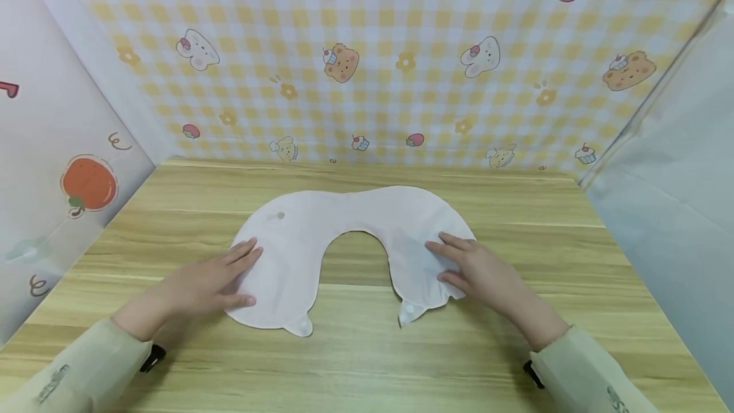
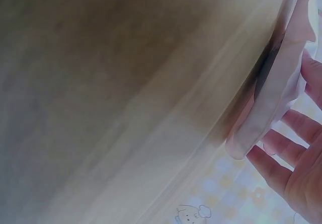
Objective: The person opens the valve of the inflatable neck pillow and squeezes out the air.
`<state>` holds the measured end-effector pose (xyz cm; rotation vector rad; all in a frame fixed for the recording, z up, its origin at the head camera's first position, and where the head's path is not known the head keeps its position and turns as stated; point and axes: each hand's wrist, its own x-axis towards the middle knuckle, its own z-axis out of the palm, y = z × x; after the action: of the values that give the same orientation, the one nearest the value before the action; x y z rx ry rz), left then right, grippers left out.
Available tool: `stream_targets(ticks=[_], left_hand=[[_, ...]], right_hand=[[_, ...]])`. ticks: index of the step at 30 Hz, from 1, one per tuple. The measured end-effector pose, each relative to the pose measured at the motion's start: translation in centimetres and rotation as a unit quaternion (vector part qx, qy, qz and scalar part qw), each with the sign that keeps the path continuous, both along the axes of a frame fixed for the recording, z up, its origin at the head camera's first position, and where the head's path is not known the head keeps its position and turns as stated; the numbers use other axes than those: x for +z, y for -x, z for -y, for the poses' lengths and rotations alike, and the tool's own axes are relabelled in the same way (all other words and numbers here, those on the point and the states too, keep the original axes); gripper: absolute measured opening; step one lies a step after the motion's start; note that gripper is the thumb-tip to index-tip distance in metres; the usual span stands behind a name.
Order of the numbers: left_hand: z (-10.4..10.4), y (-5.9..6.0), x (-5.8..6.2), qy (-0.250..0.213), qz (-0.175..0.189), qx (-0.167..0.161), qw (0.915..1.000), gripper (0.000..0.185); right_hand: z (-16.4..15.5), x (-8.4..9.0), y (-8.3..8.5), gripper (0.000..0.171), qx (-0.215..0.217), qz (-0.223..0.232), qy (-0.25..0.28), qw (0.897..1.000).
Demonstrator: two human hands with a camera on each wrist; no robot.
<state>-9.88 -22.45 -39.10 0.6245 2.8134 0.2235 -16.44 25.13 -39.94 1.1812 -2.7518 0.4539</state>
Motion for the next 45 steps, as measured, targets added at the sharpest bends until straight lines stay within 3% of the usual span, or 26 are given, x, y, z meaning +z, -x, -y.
stream_targets(ticks=[20,30,45], left_hand=[[0.2,3.6,0.1,-0.02,0.06,0.01,0.998,0.092],[0.1,5.3,-0.2,-0.029,0.061,0.002,0.9977,0.093],[-0.7,8.1,-0.2,-0.047,0.087,0.005,0.9951,0.093]], right_hand=[[-0.4,-0.2,1.7,0.052,-0.027,0.046,0.012,0.998],[-0.5,0.1,2.8,0.053,-0.043,0.079,0.009,0.996],[-0.6,0.1,4.8,0.053,-0.037,0.071,0.013,0.997]])
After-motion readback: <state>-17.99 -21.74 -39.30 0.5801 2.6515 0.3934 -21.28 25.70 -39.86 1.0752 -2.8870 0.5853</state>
